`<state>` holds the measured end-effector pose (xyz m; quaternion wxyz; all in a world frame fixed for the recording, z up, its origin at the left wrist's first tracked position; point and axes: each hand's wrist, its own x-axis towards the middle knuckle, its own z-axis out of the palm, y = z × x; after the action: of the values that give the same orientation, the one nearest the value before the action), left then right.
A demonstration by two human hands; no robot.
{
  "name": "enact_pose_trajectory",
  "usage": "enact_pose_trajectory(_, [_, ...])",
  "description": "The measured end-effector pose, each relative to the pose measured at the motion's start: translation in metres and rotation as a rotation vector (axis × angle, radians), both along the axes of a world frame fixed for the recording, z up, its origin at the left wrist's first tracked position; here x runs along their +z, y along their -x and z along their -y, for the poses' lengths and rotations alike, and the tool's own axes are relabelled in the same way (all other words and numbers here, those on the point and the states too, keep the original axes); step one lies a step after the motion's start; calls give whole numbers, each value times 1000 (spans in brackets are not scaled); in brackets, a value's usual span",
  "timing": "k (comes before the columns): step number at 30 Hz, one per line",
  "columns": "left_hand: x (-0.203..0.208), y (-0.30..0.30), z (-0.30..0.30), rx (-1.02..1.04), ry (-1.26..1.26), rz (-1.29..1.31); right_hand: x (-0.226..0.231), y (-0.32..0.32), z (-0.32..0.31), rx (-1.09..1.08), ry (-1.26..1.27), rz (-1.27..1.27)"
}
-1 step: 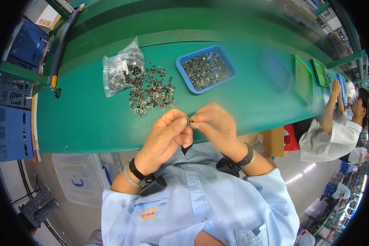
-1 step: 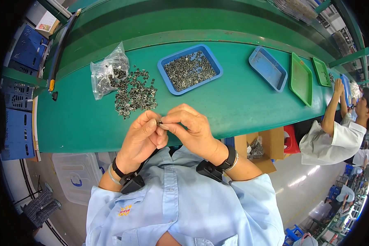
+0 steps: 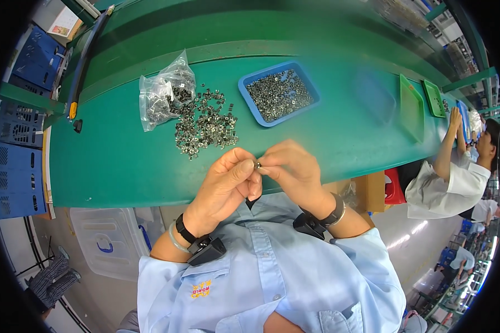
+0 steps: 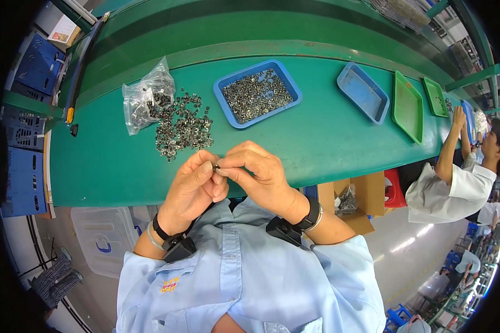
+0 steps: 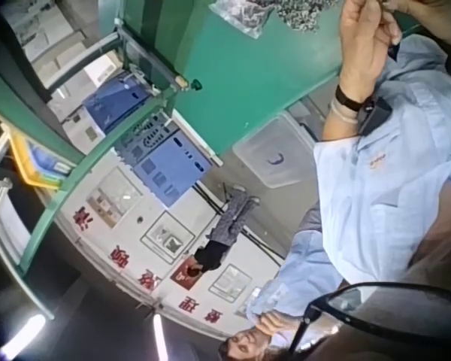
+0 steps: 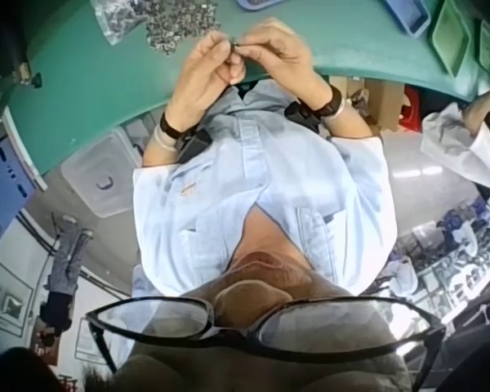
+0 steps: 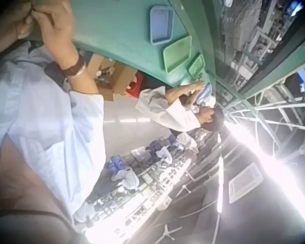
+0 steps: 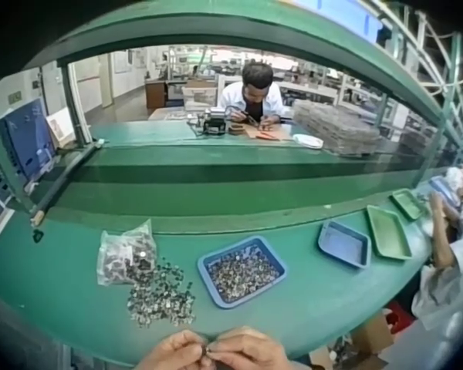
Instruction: The person picks up a small metal component from a pile on the table, inspects it, and places it into a blue tray, repeating this process for several components.
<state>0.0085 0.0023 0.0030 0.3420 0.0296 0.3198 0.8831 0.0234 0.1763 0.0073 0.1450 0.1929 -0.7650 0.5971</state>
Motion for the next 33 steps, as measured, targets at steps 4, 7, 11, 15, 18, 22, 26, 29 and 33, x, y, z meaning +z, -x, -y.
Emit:
enact_pose_trajectory(4, [-4,-1,0,-30,-82,43,5,0,0,29,-19,-23])
enact_pose_trajectory(7, [-4,-1,1,-34,-101,43,5,0,-1,28,-83,-91])
enact_pose_trajectory(11, [0,-1,3,-31,-62,10,7,1,-2,27,-111,-123])
enact_pose_trajectory(15, [2,0,5,-36,-5,-18,6,1,-3,31,-175,-126])
enact_pose_trajectory(18, [3,1,5,-44,60,-18,5,2,-5,27,-191,-130])
enact_pose_trajectory(22, [0,2,7,-73,104,-50,1,-1,-5,26,-155,-80])
enact_pose_trajectory(26, [1,1,3,-65,42,15,-2,0,-6,36,-57,1])
enact_pose_trajectory(29, [0,2,2,-68,4,9,-2,0,-6,36,-2,47])
enact_pose_trajectory(33, [-2,1,1,-68,0,-2,-1,-1,-5,25,22,83])
